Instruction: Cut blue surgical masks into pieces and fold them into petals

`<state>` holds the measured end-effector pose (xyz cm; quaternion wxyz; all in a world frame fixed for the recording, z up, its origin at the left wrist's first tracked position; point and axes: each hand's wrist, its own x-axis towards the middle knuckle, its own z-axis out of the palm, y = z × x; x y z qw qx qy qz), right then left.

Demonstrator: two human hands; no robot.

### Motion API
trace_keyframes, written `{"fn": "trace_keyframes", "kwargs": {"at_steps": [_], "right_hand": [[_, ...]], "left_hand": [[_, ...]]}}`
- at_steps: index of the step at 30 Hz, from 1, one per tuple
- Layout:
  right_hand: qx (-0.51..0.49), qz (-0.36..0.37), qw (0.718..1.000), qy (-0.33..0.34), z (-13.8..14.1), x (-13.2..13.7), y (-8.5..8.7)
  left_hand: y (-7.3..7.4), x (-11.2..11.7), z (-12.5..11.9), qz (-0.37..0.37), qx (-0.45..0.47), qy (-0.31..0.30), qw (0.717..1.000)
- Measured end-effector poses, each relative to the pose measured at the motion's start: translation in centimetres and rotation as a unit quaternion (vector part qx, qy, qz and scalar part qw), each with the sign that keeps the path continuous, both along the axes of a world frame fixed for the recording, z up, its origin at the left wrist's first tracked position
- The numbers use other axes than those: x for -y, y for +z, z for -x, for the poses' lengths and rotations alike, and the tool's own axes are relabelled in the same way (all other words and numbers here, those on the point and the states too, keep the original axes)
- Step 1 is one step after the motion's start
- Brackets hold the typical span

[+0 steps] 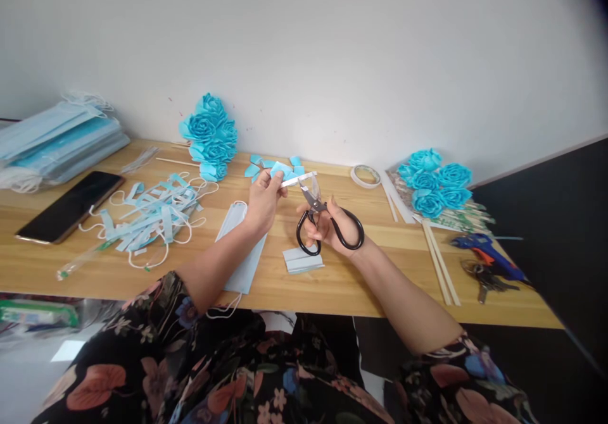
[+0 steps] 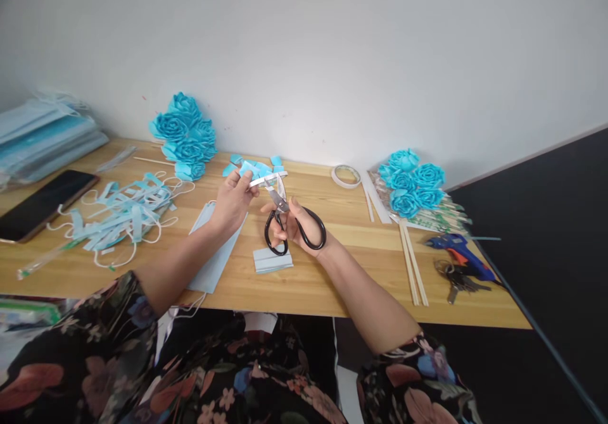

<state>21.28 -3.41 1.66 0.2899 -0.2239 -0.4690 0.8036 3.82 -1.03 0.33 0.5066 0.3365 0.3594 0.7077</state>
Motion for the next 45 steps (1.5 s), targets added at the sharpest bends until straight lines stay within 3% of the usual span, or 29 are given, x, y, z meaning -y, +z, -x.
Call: {"fn": "trace_keyframes", "kwargs": {"at_steps": [31, 36, 45], "right_hand": [[0.017, -0.083, 0.995, -0.056, -0.17, -0.35, -0.33], [-0.017, -0.113, 0.993, -0.02, -0.29, -0.32, -0.69], [-0.022, -0.091, 0.994, 0.058, -0.14, 0.27, -0.42]], "left_hand": [[0.28, -0.07, 0.15, 0.01, 0.01, -0.016, 1.0], [0.04, -0.32, 0.36, 0.006, 0.012, -0.008, 1.0], [0.37, -0.05, 0.29, 0.006, 0.029, -0.016, 0.999]]}}
